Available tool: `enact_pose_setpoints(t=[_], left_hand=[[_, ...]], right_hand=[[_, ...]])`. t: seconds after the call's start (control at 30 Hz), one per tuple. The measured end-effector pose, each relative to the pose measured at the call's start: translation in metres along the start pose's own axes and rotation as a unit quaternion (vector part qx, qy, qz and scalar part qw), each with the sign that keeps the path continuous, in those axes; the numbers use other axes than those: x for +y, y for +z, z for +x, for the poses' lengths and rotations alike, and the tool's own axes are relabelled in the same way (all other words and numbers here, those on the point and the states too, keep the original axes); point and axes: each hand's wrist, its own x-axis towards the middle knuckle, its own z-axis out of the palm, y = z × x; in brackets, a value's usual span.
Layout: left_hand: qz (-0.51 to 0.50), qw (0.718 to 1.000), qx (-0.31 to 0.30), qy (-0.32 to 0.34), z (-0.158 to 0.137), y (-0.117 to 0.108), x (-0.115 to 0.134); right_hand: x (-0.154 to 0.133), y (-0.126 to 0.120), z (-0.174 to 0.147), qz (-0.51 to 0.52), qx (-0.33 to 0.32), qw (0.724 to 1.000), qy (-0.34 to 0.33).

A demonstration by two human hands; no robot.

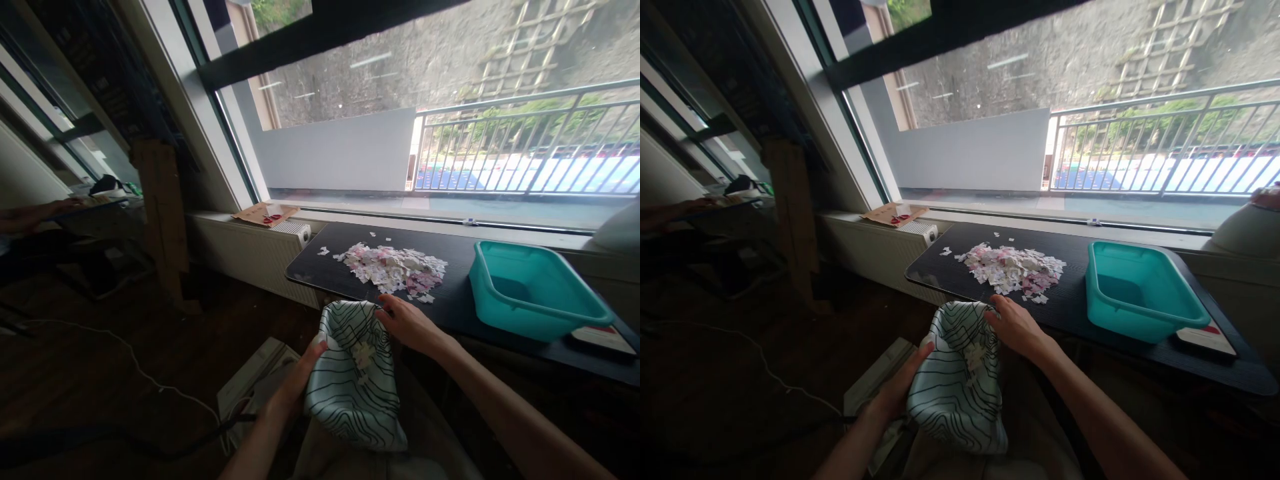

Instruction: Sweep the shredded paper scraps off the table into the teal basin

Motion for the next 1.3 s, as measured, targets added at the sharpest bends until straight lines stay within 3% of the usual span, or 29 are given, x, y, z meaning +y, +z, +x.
enact_pose_setpoints(t=[0.07, 0.17, 0.27, 0.37, 0.47, 0.53, 0.63, 0.77, 0.83, 0.9, 0.97, 1.0, 1.07, 1.2, 1.3], left_hand=[[-0.055, 0.998, -0.036, -0.024, 0.002, 0.003, -0.001], [-0.14, 0.983, -0.09, -0.081, 0.009, 0.006, 0.003], [-0.169, 0.969, -0.116, -0.136, 0.013, 0.005, 0.008], [-0.166, 0.972, -0.085, -0.141, 0.013, 0.003, 0.012], [-0.155, 0.978, -0.045, -0.134, 0.015, -0.002, 0.015], [-0.157, 0.975, -0.043, -0.15, 0.02, -0.007, 0.013], [-0.158, 0.971, -0.059, -0.167, 0.029, -0.012, 0.008], [-0.146, 0.975, -0.081, -0.149, 0.035, -0.012, 0.006], [-0.095, 0.988, -0.045, -0.116, 0.035, -0.011, 0.007], [-0.019, 0.997, 0.036, -0.063, 0.033, -0.011, 0.007], [0.087, 0.987, 0.132, 0.01, 0.03, -0.012, 0.006], [0.141, 0.975, 0.164, 0.048, 0.028, -0.012, 0.006], [0.249, 0.94, 0.194, 0.132, 0.026, -0.012, 0.004], [0.375, 0.883, 0.178, 0.219, 0.024, -0.012, 0.008], [0.461, 0.821, 0.178, 0.285, 0.024, -0.01, 0.019]], right_hand=[[0.011, 0.01, -0.014, 0.139, 0.028, 0.99, 0.024], [0.023, 0.03, -0.03, 0.302, 0.007, 0.952, 0.052], [0.024, 0.041, -0.033, 0.369, 0.019, 0.929, 0.021], [0.017, 0.04, -0.027, 0.392, 0.021, 0.92, -0.008], [0.013, 0.036, -0.025, 0.366, 0.0, 0.93, -0.019], [0.016, 0.031, -0.029, 0.313, 0.024, 0.949, -0.022], [0.031, 0.018, -0.04, 0.206, 0.121, 0.971, -0.008], [0.058, -0.017, -0.052, 0.045, 0.245, 0.968, 0.025], [0.066, -0.04, -0.059, -0.039, 0.3, 0.953, 0.009], [0.071, -0.063, -0.07, -0.127, 0.344, 0.93, -0.004], [0.076, -0.082, -0.083, -0.216, 0.375, 0.902, 0.022], [0.081, -0.089, -0.09, -0.246, 0.383, 0.889, 0.048], [0.096, -0.096, -0.1, -0.276, 0.356, 0.889, 0.081], [0.14, -0.086, -0.101, -0.253, 0.291, 0.919, 0.085], [0.157, -0.08, -0.099, -0.216, 0.301, 0.924, 0.089]])
